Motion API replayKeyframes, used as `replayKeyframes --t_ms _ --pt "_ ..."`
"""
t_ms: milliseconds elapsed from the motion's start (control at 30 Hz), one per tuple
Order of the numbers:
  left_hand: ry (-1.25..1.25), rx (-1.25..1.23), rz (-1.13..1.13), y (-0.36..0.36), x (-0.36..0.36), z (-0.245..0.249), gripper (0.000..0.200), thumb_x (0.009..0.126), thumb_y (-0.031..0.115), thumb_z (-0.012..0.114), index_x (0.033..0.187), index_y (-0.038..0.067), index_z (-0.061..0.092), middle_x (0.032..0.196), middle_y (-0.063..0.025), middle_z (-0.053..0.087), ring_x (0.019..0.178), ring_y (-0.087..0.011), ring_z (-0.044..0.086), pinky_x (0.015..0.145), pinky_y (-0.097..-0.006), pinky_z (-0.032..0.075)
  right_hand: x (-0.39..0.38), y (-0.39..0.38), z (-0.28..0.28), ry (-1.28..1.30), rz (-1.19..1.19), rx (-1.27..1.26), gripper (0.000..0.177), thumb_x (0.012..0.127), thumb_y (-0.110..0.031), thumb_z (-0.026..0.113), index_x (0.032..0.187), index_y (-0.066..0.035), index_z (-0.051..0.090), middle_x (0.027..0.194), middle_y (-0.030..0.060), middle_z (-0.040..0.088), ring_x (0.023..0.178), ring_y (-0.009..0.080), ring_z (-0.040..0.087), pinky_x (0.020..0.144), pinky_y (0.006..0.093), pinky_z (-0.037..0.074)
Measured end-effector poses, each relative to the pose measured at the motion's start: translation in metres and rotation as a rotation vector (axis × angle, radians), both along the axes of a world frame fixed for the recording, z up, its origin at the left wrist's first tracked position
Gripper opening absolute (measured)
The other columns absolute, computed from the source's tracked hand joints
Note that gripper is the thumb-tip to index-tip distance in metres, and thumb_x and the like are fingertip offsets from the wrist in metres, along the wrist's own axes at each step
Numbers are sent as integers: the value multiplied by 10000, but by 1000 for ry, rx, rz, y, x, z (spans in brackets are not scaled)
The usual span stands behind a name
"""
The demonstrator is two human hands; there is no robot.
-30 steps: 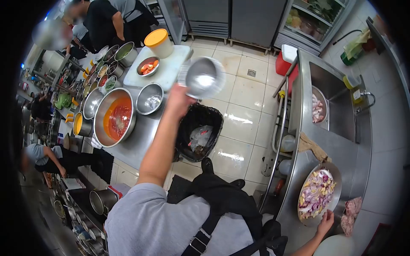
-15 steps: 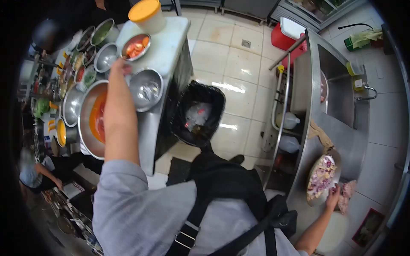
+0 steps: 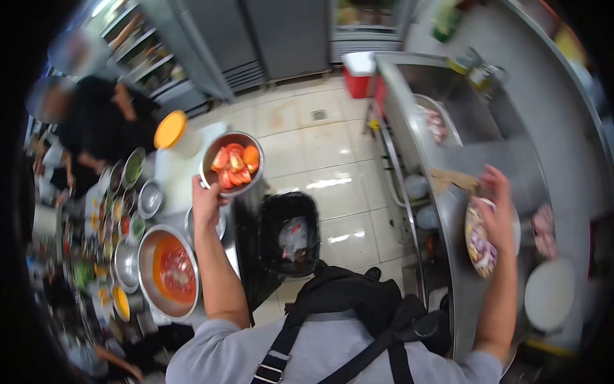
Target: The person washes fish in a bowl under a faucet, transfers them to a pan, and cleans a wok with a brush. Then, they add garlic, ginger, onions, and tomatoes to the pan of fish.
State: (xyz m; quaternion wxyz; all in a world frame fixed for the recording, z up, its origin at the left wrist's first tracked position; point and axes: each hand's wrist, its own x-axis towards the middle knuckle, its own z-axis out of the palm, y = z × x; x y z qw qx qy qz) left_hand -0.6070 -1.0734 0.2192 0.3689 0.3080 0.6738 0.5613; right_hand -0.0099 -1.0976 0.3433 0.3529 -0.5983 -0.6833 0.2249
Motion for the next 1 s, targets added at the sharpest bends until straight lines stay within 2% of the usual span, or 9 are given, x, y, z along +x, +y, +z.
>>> replayKeyframes --t_ms 100,167,267,367,467,500,733,800,1000 --pt "-385 100 -489 24 140 13 688 746 -44 523 1390 113 334 1176 -124 564 750 -187 677 455 -235 543 -42 13 -3 -133 301 36 702 803 -116 740 1429 -120 421 1353 158 485 1263 307 491 1070 417 403" --pt "-529 7 -791 41 227 -4 702 733 -26 530 1402 107 364 1146 -86 611 786 -168 677 486 -245 551 -57 22 0 -326 458 138 688 793 -107 754 1404 -101 438 1404 171 450 1304 347 447 1100 428 369" --pt "-567 -134 -901 29 360 15 615 780 -25 520 1372 108 420 1104 -81 639 757 -150 676 486 -231 542 -39 26 -12 -541 470 224 635 794 -218 743 1373 -179 485 1349 187 483 1231 378 496 1027 445 429" --pt "-582 -237 -1085 19 446 21 583 836 9 556 1380 148 402 1119 -71 624 790 -163 678 502 -257 560 28 22 -37 -751 343 -6 609 792 -294 730 1345 -185 498 1296 194 503 1180 392 524 986 463 453" --pt "-495 -233 -1170 11 523 21 630 820 -49 480 1410 134 356 1118 -104 614 777 -198 682 499 -272 591 86 -4 -68 -665 148 -150 666 740 -243 746 1351 -179 489 1176 190 531 1104 373 553 947 462 475" --pt "-471 -236 -1201 6 546 22 636 829 -52 477 1419 146 341 1139 -108 602 785 -199 679 502 -281 599 101 -16 -79 -637 27 -50 564 745 -213 725 1268 -158 519 1094 179 546 1018 369 584 856 470 509" --pt "-495 -193 -1248 -7 677 15 536 860 -28 509 1360 140 415 1186 -96 595 938 -227 678 515 -305 611 237 -9 -107 -587 -234 26 302 761 -138 689 1031 -110 556 938 200 607 875 381 625 745 461 505" --pt "-484 -197 -1284 1 696 13 510 873 -3 534 1350 145 429 1193 -100 597 941 -225 674 528 -309 611 278 -8 -98 -379 -252 178 233 821 -191 703 974 -96 556 807 181 622 772 321 640 685 432 494" --pt "-449 -239 -1198 29 700 -5 610 854 -53 470 1409 161 335 1255 -145 546 939 -274 680 538 -311 628 312 -34 -72 -84 -593 -55 402 879 -413 693 972 -51 545 836 171 657 760 364 640 677 450 497"
